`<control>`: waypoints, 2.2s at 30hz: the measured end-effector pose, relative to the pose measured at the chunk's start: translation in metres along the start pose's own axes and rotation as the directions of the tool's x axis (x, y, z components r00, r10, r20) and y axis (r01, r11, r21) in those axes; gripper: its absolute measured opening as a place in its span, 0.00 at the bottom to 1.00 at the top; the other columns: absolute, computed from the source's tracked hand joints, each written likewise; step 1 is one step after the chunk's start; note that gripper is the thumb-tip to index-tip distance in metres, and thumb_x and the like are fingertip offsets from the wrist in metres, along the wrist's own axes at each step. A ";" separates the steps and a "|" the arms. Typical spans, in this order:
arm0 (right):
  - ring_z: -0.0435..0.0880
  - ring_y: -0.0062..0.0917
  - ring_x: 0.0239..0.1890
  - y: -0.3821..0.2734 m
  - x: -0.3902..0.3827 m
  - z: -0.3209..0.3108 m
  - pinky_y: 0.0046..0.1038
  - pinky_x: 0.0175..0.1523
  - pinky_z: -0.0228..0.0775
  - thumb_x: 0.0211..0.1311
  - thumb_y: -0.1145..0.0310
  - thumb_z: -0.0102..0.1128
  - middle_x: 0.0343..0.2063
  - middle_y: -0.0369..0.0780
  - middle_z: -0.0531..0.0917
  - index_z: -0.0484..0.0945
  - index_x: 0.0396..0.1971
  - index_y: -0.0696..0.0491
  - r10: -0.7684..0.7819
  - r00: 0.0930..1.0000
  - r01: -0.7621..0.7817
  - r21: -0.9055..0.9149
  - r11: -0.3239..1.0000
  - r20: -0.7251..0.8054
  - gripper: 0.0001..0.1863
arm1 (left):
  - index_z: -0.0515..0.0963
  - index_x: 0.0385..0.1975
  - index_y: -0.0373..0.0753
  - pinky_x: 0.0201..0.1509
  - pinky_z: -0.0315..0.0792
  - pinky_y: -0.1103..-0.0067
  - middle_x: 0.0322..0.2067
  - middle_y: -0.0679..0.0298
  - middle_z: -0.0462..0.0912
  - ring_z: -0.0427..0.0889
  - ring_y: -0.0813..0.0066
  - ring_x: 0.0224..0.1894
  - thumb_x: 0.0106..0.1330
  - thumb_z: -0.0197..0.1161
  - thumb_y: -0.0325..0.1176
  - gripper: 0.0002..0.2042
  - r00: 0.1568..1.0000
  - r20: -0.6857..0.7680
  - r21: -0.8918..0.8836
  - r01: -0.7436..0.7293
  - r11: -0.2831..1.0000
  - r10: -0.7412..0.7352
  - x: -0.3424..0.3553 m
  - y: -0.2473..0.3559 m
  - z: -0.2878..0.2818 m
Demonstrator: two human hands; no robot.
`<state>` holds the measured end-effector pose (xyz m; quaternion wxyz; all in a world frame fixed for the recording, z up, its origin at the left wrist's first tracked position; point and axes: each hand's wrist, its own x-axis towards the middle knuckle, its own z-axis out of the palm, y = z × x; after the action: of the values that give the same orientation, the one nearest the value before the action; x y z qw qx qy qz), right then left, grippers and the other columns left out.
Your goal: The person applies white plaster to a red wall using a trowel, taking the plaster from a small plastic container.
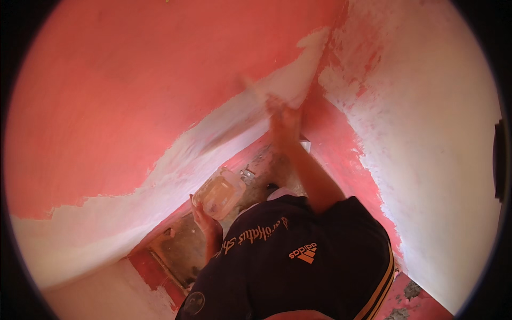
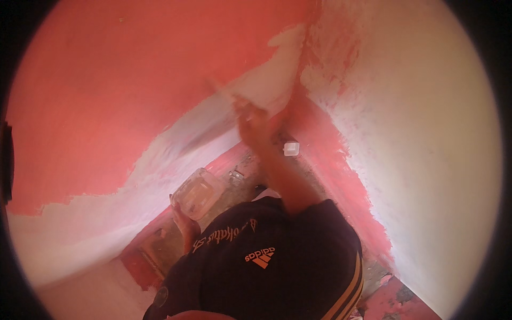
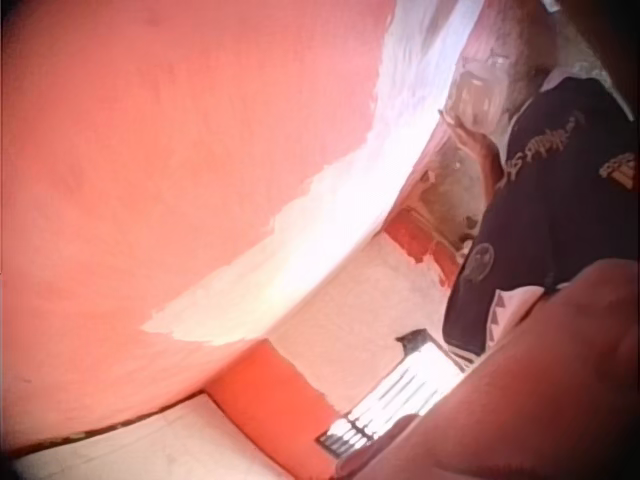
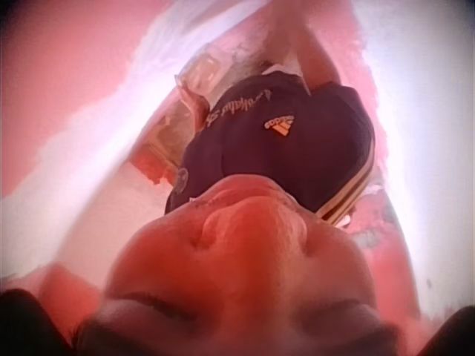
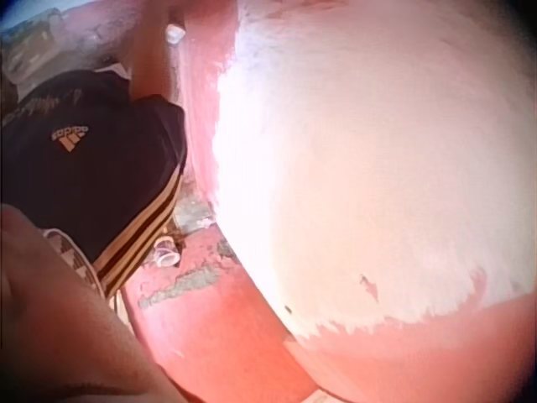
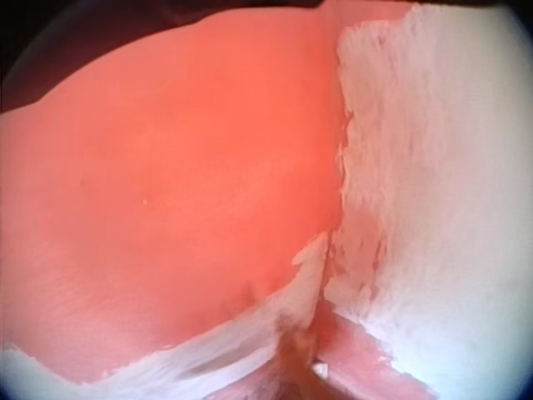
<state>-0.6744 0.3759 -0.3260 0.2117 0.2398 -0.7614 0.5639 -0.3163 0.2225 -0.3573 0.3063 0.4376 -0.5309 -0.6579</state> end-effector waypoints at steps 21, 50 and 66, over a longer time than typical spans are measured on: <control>0.85 0.28 0.38 -0.002 0.084 -0.044 0.29 0.40 0.76 0.73 0.68 0.51 0.36 0.42 0.86 0.82 0.40 0.60 0.320 0.898 -0.310 0.082 0.947 -0.301 0.13 | 0.61 0.74 0.41 0.62 0.71 0.71 0.64 0.59 0.70 0.71 0.65 0.63 0.75 0.51 0.41 0.29 0.999 -0.027 -0.038 -0.039 0.998 0.038 -0.001 -0.007 0.000; 0.85 0.36 0.42 0.060 0.057 -0.050 0.35 0.46 0.76 0.70 0.70 0.53 0.39 0.47 0.86 0.82 0.48 0.55 0.237 0.901 -0.170 0.206 0.964 -0.363 0.13 | 0.58 0.75 0.38 0.66 0.68 0.71 0.65 0.58 0.70 0.72 0.65 0.64 0.76 0.52 0.42 0.30 0.999 -0.001 -0.078 0.044 0.996 -0.045 -0.012 -0.004 -0.007; 0.86 0.38 0.44 0.078 -0.008 -0.021 0.37 0.52 0.78 0.71 0.71 0.52 0.44 0.49 0.86 0.80 0.53 0.57 0.344 0.907 -0.310 0.166 0.936 -0.243 0.15 | 0.66 0.67 0.38 0.61 0.74 0.70 0.59 0.58 0.76 0.78 0.64 0.59 0.76 0.51 0.42 0.24 0.986 0.118 -0.247 0.144 0.958 -0.118 0.001 -0.023 -0.061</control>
<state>-0.7139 0.4164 -0.3838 0.2000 0.0426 -0.7186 0.6647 -0.2606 0.2014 -0.3831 0.2880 0.3947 -0.4268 -0.7610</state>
